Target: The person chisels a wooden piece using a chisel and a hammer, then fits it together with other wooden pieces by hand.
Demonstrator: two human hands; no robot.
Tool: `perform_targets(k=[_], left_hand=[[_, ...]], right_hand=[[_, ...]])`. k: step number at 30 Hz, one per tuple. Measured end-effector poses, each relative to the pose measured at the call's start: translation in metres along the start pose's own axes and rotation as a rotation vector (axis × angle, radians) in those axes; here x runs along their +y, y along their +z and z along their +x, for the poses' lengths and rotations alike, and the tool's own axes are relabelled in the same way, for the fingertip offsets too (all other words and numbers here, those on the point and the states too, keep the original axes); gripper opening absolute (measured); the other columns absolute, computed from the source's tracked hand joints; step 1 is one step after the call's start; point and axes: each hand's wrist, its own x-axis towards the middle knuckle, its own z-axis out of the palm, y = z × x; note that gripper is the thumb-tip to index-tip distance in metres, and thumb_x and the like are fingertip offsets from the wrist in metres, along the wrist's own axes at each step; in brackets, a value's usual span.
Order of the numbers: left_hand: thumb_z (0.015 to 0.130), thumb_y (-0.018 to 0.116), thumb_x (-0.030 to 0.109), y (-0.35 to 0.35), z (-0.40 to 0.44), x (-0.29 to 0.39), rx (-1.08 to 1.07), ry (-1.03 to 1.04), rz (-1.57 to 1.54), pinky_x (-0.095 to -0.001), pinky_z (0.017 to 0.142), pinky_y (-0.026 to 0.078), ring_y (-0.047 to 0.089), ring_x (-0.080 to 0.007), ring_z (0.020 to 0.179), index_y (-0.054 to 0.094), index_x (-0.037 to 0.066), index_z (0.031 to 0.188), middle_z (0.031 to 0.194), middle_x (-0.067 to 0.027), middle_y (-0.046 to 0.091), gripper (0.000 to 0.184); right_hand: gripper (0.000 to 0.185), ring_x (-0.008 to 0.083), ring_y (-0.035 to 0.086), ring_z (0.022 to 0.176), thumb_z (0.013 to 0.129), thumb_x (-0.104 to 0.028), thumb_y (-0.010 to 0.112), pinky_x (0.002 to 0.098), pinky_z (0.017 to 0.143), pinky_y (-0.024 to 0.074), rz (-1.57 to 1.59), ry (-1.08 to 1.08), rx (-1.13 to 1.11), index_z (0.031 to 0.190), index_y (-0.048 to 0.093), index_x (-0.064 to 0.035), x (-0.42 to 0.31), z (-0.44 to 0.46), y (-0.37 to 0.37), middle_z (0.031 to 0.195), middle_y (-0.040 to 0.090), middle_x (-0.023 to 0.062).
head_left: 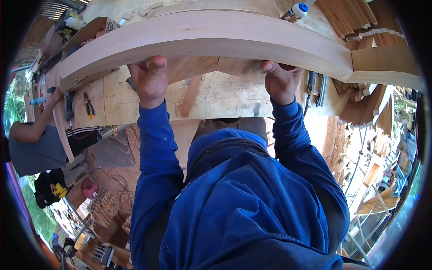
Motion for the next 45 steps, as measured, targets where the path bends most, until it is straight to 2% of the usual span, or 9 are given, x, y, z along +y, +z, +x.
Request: perform_targets(k=[14, 20, 26, 28, 29, 37, 41, 44, 45], left_hand=[[0.079, 0.082, 0.026, -0.003, 0.006, -0.004, -0.015, -0.012, 0.012, -0.0289, 0.092, 0.041, 0.057, -0.0153, 0.107, 0.046, 0.003, 0.135, 0.118, -0.0042, 0.062, 0.07], [0.084, 0.076, 0.028, -0.008, 0.006, -0.007, -0.033, 0.038, 0.067, -0.0374, 0.106, 0.038, 0.053, -0.0223, 0.12, 0.049, 0.001, 0.134, 0.13, -0.0089, 0.057, 0.063], [0.08, 0.081, 0.022, 0.002, 0.01, -0.004, -0.023, 0.011, -0.002, -0.0298, 0.096, 0.039, 0.057, -0.0148, 0.105, 0.05, 0.002, 0.131, 0.113, -0.0031, 0.064, 0.063], [0.081, 0.08, 0.023, 0.001, 0.009, -0.004, -0.03, 0.029, 0.028, -0.0266, 0.09, 0.041, 0.057, -0.0121, 0.099, 0.05, 0.003, 0.131, 0.109, -0.0015, 0.064, 0.062], [0.081, 0.08, 0.023, 0.001, 0.01, -0.003, -0.027, 0.033, 0.035, -0.0266, 0.09, 0.041, 0.057, -0.0121, 0.099, 0.05, 0.003, 0.131, 0.109, -0.0015, 0.064, 0.062], [0.082, 0.08, 0.024, 0.012, 0.022, 0.001, -0.091, 0.01, 0.01, -0.025, 0.082, 0.042, 0.057, -0.0095, 0.09, 0.061, 0.005, 0.114, 0.099, 0.0008, 0.065, 0.042], [0.083, 0.079, 0.022, 0.001, 0.026, -0.009, -0.121, 0.032, 0.012, -0.025, 0.082, 0.043, 0.057, -0.0094, 0.09, 0.062, 0.005, 0.111, 0.098, 0.0018, 0.065, 0.038], [0.083, 0.078, 0.03, -0.019, 0.029, -0.023, -0.102, 0.046, 0.066, -0.0307, 0.097, 0.039, 0.056, -0.0138, 0.103, 0.062, 0.003, 0.115, 0.109, -0.0021, 0.065, 0.045], [0.083, 0.078, 0.03, -0.028, 0.029, -0.03, -0.11, 0.027, 0.081, -0.0303, 0.096, 0.039, 0.056, -0.0134, 0.102, 0.063, 0.003, 0.115, 0.108, -0.0015, 0.065, 0.044]], right_hand=[[0.046, 0.0206, 0.067, 0.097, 0.069, 0.004, 0.084, 0.0331, 0.09, 0.0524, -0.003, 0.061, -0.084, 0.11, 0.065, 0.0028, -0.001, 0.005, -0.007, 0.102, 0.07, 0.0113], [0.042, 0.0186, 0.066, 0.089, 0.07, 0.009, 0.08, 0.0292, 0.082, 0.0533, -0.059, 0.051, -0.103, 0.108, 0.065, -0.0003, 0.0, 0.005, -0.008, 0.095, 0.069, 0.0078], [0.039, 0.0198, 0.068, 0.096, 0.07, 0.004, 0.083, 0.0328, 0.087, 0.0536, 0.004, 0.07, -0.119, 0.107, 0.067, 0.0015, 0.002, 0.006, -0.01, 0.101, 0.072, 0.0113], [0.04, 0.014, 0.064, 0.074, 0.07, 0.007, 0.081, 0.0235, 0.062, 0.0498, -0.061, 0.017, -0.121, 0.106, 0.065, -0.0012, 0.0, 0.007, -0.006, 0.089, 0.068, 0.0065], [0.04, 0.014, 0.064, 0.074, 0.07, 0.007, 0.081, 0.0235, 0.062, 0.0498, -0.055, 0.02, -0.126, 0.106, 0.065, -0.0012, -0.001, 0.007, -0.005, 0.089, 0.068, 0.0065], [0.042, 0.0186, 0.062, 0.102, 0.074, 0.006, 0.078, 0.0312, 0.094, 0.0449, -0.028, 0.037, -0.136, 0.113, 0.063, -0.0007, 0.001, 0.012, -0.006, 0.106, 0.068, 0.0065], [0.046, 0.0191, 0.061, 0.103, 0.074, 0.006, 0.078, 0.0324, 0.095, 0.0443, -0.063, 0.04, -0.16, 0.116, 0.061, -0.0007, 0.0, 0.014, -0.005, 0.107, 0.067, 0.0061], [0.052, 0.022, 0.059, 0.109, 0.074, -0.002, 0.08, 0.0351, 0.099, 0.042, -0.153, 0.04, -0.181, 0.121, 0.058, -0.0001, -0.011, 0.008, -0.003, 0.115, 0.064, 0.0088], [0.056, 0.0237, 0.056, 0.114, 0.073, -0.007, 0.081, 0.0363, 0.101, 0.0405, -0.41, 0.023, -0.138, 0.123, 0.056, 0.0003, -0.02, -0.003, -0.001, 0.12, 0.061, 0.0115]])
